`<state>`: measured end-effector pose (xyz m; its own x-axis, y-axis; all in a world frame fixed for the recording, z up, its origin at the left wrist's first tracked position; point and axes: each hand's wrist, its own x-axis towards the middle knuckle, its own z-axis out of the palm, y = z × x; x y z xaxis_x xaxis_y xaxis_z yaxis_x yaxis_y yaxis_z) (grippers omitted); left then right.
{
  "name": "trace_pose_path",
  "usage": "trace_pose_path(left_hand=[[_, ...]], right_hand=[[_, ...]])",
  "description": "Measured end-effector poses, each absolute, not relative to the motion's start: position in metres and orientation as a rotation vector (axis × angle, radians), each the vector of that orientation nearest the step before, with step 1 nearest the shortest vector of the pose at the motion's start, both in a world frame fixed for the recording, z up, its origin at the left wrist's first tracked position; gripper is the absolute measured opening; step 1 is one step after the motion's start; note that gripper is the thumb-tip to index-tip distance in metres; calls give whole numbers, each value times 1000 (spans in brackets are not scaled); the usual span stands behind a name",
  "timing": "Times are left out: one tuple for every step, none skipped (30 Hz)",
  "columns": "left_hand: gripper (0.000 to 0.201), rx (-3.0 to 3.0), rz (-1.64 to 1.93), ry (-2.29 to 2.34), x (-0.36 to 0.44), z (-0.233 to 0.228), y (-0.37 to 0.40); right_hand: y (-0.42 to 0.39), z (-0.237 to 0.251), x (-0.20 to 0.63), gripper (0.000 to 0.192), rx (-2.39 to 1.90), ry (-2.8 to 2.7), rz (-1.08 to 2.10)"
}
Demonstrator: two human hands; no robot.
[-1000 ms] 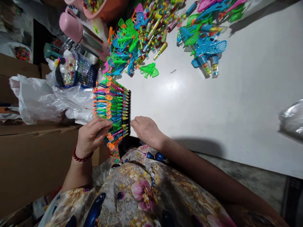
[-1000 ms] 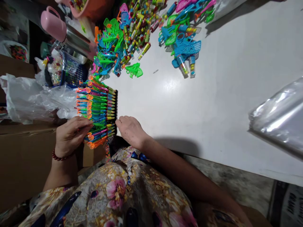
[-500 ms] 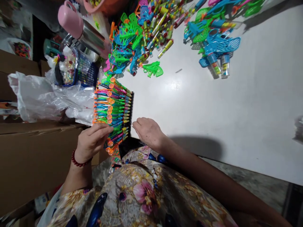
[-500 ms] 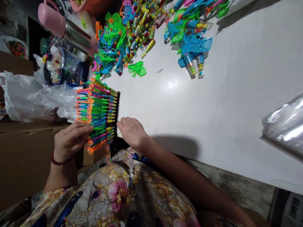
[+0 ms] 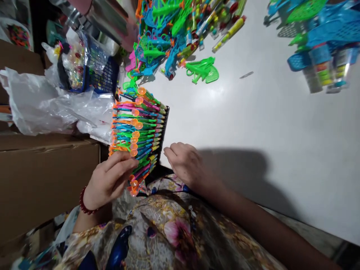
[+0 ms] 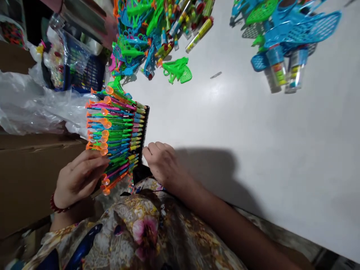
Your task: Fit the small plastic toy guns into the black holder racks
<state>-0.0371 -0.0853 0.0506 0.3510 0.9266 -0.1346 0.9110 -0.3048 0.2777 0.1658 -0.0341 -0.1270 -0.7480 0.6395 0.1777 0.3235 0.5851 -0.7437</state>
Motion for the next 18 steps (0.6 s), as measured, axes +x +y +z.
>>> trace_pose_path(left_hand=[[39, 2273, 95, 1643, -36, 51, -86], [44, 2239, 132, 1668, -35, 51, -89], [48, 2226, 188, 1703, -34, 50, -92], [50, 2233, 262, 1753, -35, 48, -97], [50, 2258, 343, 1806, -35, 44, -102], [50, 2291, 428, 1849, -36, 40, -108], [48, 2323, 506, 1882, -37, 36, -115], [47, 2352, 566, 1904, -37, 31, -121], [46, 2380, 606, 1920, -36, 26, -127], [48, 2406, 627, 1938, -34, 22, -132], [50, 2438, 633, 1955, -30, 17, -137], [54, 2461, 620, 1979, -26, 13, -140], [57, 2474, 603, 2003, -22, 8, -143], [58, 2472, 593, 2028, -18, 4, -145], [56, 2457, 590, 2058, -14, -1, -147], [54, 2443, 596, 2090, -11, -6, -148], [52, 2440, 618, 2119, -9, -11, -149], [51, 2445, 649, 2145, -7, -16, -149]], right_hand=[[-34, -126, 166, 13, -771, -2398, 1027], [-34, -126, 167, 12, -771, -2406, 1050], [-35, -125, 168, 11, -775, -2411, 1064], [-36, -126, 169, 12, -781, -2417, 1071], [-37, -126, 169, 13, -792, -2423, 1070], [-37, -127, 169, 15, -807, -2427, 1063], [-38, -129, 169, 17, -825, -2429, 1054], [-38, -130, 169, 18, -842, -2426, 1042], [-38, -131, 168, 20, -854, -2419, 1026], [-37, -132, 167, 22, -862, -2410, 1009], [-36, -132, 167, 25, -864, -2405, 986], [-35, -132, 166, 27, -861, -2402, 960], [-35, -132, 165, 29, -857, -2402, 929], [-34, -131, 165, 29, -856, -2400, 898], [-35, -130, 164, 28, -856, -2389, 873], [-35, -129, 164, 26, -855, -2365, 864], [-36, -128, 165, 24, -849, -2324, 880], [-37, -126, 165, 22, -841, -2269, 915]])
